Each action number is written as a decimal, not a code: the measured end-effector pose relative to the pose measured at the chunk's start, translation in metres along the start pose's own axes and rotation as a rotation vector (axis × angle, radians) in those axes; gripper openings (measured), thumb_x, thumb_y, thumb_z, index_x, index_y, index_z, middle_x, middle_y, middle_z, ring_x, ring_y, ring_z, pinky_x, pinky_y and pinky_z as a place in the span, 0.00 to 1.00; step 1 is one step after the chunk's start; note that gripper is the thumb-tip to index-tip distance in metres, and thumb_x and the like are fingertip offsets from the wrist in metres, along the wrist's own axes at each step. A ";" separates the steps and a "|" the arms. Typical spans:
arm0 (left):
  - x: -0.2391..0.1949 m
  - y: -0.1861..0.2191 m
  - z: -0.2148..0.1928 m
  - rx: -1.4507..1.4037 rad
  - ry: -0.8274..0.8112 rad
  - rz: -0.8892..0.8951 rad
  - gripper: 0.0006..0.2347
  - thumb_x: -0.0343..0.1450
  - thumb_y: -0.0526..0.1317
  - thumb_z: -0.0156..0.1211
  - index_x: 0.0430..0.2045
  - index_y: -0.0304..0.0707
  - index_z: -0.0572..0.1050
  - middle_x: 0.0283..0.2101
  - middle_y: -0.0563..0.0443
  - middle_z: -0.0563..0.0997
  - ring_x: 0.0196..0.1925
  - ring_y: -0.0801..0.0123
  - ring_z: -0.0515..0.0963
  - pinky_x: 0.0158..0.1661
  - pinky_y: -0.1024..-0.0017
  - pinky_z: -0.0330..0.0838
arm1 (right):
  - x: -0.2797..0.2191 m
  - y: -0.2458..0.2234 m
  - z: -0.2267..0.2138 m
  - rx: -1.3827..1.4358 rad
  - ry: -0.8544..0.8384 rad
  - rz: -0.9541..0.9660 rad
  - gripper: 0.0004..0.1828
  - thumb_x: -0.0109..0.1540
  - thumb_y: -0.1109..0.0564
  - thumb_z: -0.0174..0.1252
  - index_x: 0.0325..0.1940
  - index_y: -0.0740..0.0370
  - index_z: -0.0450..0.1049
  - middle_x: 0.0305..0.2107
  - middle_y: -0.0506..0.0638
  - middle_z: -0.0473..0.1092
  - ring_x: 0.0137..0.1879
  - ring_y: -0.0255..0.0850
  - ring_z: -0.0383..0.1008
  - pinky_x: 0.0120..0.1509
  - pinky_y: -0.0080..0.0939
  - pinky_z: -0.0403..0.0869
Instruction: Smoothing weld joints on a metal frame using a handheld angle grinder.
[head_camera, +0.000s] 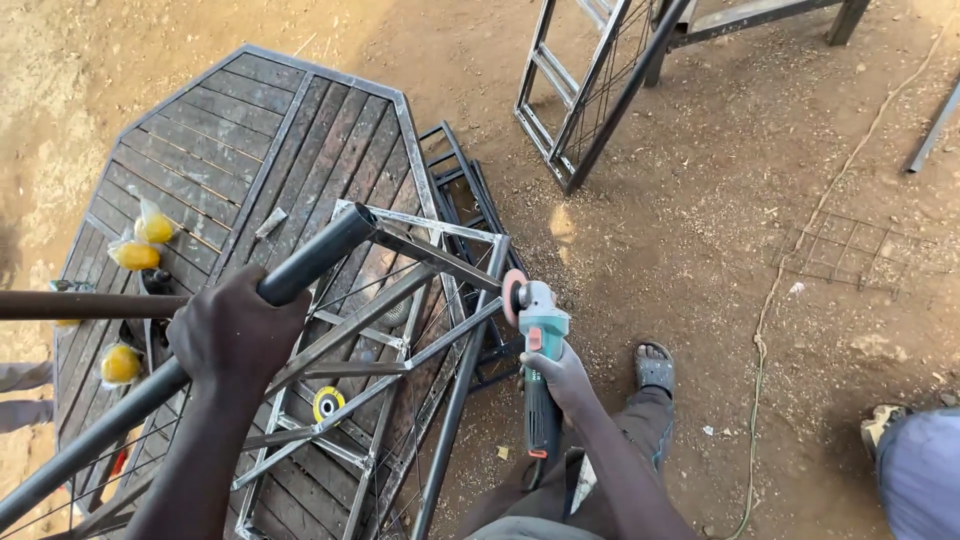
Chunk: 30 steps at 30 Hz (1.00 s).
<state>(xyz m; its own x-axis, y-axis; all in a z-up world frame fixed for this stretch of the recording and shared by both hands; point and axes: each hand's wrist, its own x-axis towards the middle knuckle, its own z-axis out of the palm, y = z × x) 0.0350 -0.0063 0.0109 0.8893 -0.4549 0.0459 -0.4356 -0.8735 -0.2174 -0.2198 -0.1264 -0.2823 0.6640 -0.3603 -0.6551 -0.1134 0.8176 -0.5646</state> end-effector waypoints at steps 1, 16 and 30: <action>0.000 -0.001 0.000 0.004 0.001 -0.004 0.14 0.67 0.58 0.63 0.30 0.52 0.83 0.27 0.41 0.84 0.35 0.37 0.83 0.39 0.43 0.72 | 0.005 -0.004 0.000 0.000 -0.005 0.002 0.21 0.54 0.57 0.67 0.44 0.60 0.64 0.27 0.54 0.68 0.27 0.45 0.74 0.33 0.47 0.79; -0.012 -0.002 0.006 -0.001 0.024 -0.031 0.16 0.65 0.59 0.65 0.26 0.49 0.79 0.25 0.44 0.83 0.34 0.41 0.82 0.44 0.43 0.69 | 0.025 -0.104 -0.030 -0.418 -0.116 0.293 0.18 0.56 0.60 0.62 0.47 0.64 0.66 0.26 0.60 0.72 0.26 0.49 0.75 0.32 0.45 0.77; -0.045 0.003 0.008 -0.118 0.190 0.022 0.15 0.57 0.55 0.73 0.21 0.47 0.77 0.18 0.42 0.74 0.27 0.43 0.80 0.33 0.55 0.73 | 0.049 -0.172 -0.037 -0.667 -0.380 0.263 0.23 0.52 0.57 0.70 0.45 0.67 0.69 0.25 0.63 0.71 0.24 0.54 0.79 0.28 0.51 0.80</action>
<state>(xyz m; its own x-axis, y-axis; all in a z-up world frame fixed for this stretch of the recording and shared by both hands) -0.0052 0.0132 0.0003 0.8422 -0.4888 0.2275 -0.4778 -0.8722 -0.1049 -0.1954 -0.3009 -0.2358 0.7462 0.0816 -0.6607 -0.6379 0.3715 -0.6746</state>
